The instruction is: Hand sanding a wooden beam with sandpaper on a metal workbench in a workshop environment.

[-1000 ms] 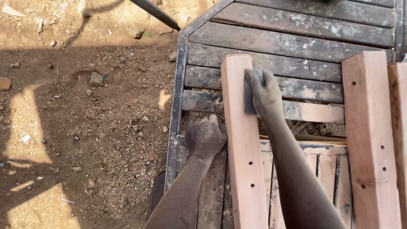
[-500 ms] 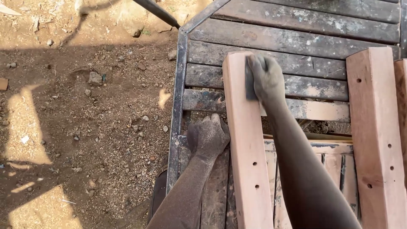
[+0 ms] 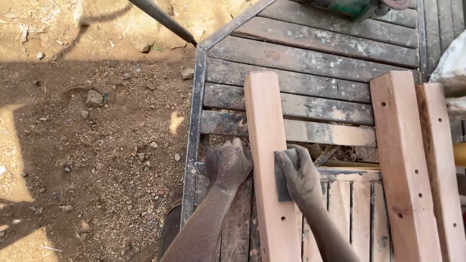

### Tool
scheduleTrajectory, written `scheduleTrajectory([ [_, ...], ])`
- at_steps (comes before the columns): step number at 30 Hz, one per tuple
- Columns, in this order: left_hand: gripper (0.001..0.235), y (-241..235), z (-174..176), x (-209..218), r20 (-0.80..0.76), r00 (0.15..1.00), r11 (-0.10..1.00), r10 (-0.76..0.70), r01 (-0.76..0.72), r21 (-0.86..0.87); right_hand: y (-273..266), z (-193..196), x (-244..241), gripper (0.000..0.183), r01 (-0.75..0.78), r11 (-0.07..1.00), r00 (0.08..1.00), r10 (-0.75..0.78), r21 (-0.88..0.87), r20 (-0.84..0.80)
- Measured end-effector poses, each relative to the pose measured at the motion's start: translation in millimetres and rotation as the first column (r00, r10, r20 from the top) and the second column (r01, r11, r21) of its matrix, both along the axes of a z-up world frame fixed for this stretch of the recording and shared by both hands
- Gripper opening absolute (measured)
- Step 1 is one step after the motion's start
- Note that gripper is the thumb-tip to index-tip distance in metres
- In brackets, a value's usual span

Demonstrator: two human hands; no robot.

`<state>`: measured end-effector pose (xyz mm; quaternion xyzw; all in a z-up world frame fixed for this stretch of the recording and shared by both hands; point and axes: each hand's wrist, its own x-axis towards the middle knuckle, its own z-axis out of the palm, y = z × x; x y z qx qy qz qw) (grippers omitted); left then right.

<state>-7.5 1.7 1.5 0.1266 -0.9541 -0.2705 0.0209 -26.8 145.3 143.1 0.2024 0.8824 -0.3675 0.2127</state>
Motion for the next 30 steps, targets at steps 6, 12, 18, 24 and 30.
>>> scheduleTrajectory([
  [6, 0.041, 1, -21, 11, 0.024, 1.000, 1.000, 0.013, -0.013, 0.006, -26, -62, -155, 0.073, -0.101, 0.993, 0.937, 0.113, 0.053, -0.332],
  [12, 0.032, 1, -13, 9, 0.014, 1.000, 0.999, -0.020, 0.020, -0.043, -33, -31, -79, 0.064, -0.176, 0.955, 0.946, 0.231, 0.240, -0.226],
  [18, 0.035, -8, 30, -6, -0.063, 0.998, 1.000, 0.022, -0.022, -0.001, -1, -10, 76, 0.077, -0.040, 0.983, 0.999, 0.045, 0.182, -0.023],
  [24, 0.056, -8, 39, -9, 0.067, 0.995, 0.970, 0.079, -0.092, 0.223, -43, -20, -45, 0.073, -0.017, 0.998, 0.976, 0.029, 0.058, -0.217],
  [30, 0.020, -7, 33, -5, -0.117, 0.993, 0.997, 0.030, -0.021, 0.073, -77, -46, -183, 0.068, -0.101, 0.977, 0.915, 0.165, 0.187, -0.368],
])
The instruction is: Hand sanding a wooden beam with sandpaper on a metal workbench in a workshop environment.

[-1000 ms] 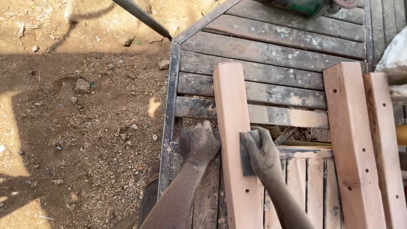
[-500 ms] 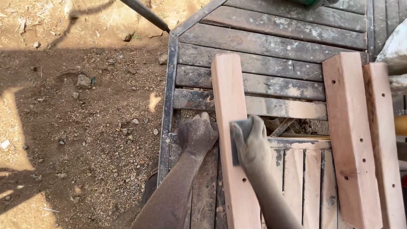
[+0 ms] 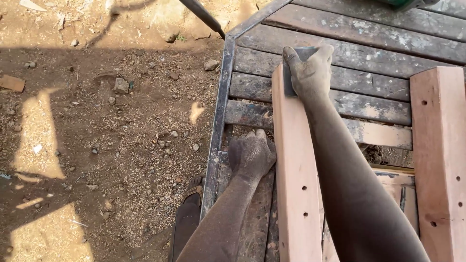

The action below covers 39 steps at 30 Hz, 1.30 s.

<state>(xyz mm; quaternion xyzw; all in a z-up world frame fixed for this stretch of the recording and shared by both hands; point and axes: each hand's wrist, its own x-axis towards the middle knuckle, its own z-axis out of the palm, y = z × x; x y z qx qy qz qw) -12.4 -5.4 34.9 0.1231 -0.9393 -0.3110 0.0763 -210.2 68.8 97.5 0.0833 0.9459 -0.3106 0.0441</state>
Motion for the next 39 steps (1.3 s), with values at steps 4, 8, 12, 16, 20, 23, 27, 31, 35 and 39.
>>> scheduleTrajectory([
  [4, 0.036, 2, -15, -1, 0.008, 1.000, 1.000, -0.026, 0.026, -0.011, 17, 31, 108, 0.069, -0.032, 0.998, 0.999, 0.034, -0.049, 0.031],
  [8, 0.036, 2, -13, 1, -0.021, 0.999, 0.994, -0.024, 0.022, -0.110, 57, 44, 261, 0.085, 0.033, 0.995, 0.973, -0.053, 0.095, 0.225],
  [12, 0.055, -9, 53, -7, 0.604, 0.771, 0.738, 0.201, -0.524, 0.424, 104, 8, 389, 0.070, 0.141, 0.920, 0.988, -0.154, 0.365, 0.008],
  [16, 0.024, 11, -45, -3, -0.019, 1.000, 0.992, 0.006, -0.009, -0.128, 99, -5, 364, 0.060, 0.060, 0.747, 0.955, 0.151, 0.662, -0.256],
  [20, 0.018, 13, -75, 8, 0.030, 0.998, 0.989, -0.049, 0.053, -0.139, 69, -2, 263, 0.048, -0.029, 0.875, 0.922, 0.210, 0.483, -0.325],
  [23, 0.033, 6, -59, 4, 0.030, 0.997, 0.997, -0.064, 0.065, -0.048, 50, -16, 190, 0.031, -0.019, 0.854, 0.817, 0.313, 0.520, -0.484],
  [27, 0.030, 9, -58, 17, 0.048, 0.993, 0.992, -0.104, 0.107, -0.065, 18, -4, 136, 0.032, 0.055, 0.783, 0.766, 0.365, 0.620, -0.529],
  [31, 0.029, 8, -54, -1, 0.027, 0.994, 0.989, -0.105, 0.107, -0.100, 17, 4, 140, 0.026, 0.055, 0.788, 0.751, 0.372, 0.613, -0.546],
  [35, 0.035, 11, -22, 5, 0.062, 0.994, 0.995, -0.095, 0.092, 0.050, 18, -3, 159, 0.038, -0.089, 0.898, 0.749, 0.345, 0.430, -0.566],
  [39, 0.028, 1, -48, 3, -0.038, 0.989, 0.970, -0.146, 0.136, -0.200, 17, -4, 184, 0.060, -0.190, 0.924, 0.842, 0.328, 0.333, -0.429],
])
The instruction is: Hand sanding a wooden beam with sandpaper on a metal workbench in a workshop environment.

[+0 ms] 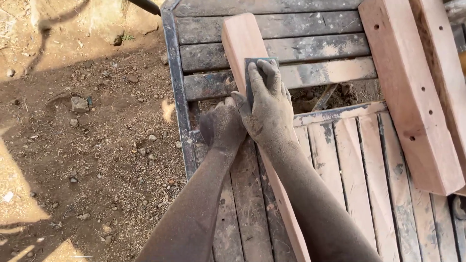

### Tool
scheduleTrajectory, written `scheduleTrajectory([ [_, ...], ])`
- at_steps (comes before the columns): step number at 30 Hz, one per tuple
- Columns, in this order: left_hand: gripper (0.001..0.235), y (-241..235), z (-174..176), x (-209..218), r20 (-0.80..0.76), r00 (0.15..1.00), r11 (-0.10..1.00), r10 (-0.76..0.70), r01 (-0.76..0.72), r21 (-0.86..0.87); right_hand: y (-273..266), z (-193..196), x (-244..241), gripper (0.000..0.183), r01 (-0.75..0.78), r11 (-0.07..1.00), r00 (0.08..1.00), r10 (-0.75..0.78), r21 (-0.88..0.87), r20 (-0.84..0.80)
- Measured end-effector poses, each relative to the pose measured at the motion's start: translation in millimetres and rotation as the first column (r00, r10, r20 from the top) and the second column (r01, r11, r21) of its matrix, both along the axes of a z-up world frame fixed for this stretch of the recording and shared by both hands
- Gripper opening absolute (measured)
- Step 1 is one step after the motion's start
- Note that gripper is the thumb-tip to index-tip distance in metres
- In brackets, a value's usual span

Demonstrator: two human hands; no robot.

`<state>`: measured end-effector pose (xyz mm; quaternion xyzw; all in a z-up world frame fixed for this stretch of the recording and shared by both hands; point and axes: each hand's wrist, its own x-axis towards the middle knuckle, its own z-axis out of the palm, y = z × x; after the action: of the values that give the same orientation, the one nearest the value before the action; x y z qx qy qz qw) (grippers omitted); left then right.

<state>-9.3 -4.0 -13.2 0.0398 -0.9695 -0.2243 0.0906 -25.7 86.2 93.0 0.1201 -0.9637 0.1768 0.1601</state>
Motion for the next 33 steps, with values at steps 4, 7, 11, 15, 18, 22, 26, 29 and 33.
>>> scheduleTrajectory([
  [4, 0.019, -5, 22, 7, -0.062, 0.998, 0.996, 0.016, -0.022, -0.088, 1, 19, 8, 0.073, 0.000, 0.999, 0.960, -0.012, 0.042, 0.280],
  [7, 0.019, 1, 33, 37, -0.280, 0.960, 0.998, -0.008, -0.010, -0.065, 13, 13, 28, 0.066, -0.001, 0.997, 0.953, -0.021, 0.075, 0.303],
  [11, 0.047, 29, 34, 116, -0.206, 0.978, 0.993, 0.001, -0.025, -0.114, 45, 20, 116, 0.052, -0.065, 0.994, 0.972, 0.045, 0.082, 0.232],
  [15, 0.061, 60, 38, 195, -0.092, 0.994, 0.968, 0.058, -0.079, -0.238, 86, 41, 250, 0.048, -0.021, 0.980, 0.980, -0.019, 0.197, 0.199],
  [18, 0.063, 78, 32, 243, -0.015, 1.000, 1.000, 0.003, -0.004, -0.025, 123, 63, 357, 0.051, -0.016, 0.974, 0.957, -0.050, 0.227, 0.285],
  [22, 0.064, 86, 41, 264, -0.093, 0.995, 0.997, 0.032, -0.038, -0.063, 172, 58, 478, 0.062, 0.048, 0.954, 0.916, -0.161, 0.297, 0.367],
  [26, 0.064, 93, 33, 265, -0.117, 0.993, 0.995, 0.032, -0.043, -0.094, 202, 41, 528, 0.067, -0.007, 0.925, 0.986, -0.057, 0.379, 0.158],
  [29, 0.069, 92, 36, 264, -0.101, 0.994, 0.982, 0.043, -0.060, -0.178, 191, 44, 498, 0.058, -0.065, 0.960, 0.965, -0.009, 0.274, 0.261],
  [33, 0.073, 92, 41, 264, -0.048, 0.999, 0.976, 0.019, -0.029, -0.215, 169, 37, 417, 0.053, -0.097, 0.989, 0.943, 0.055, 0.112, 0.328],
])
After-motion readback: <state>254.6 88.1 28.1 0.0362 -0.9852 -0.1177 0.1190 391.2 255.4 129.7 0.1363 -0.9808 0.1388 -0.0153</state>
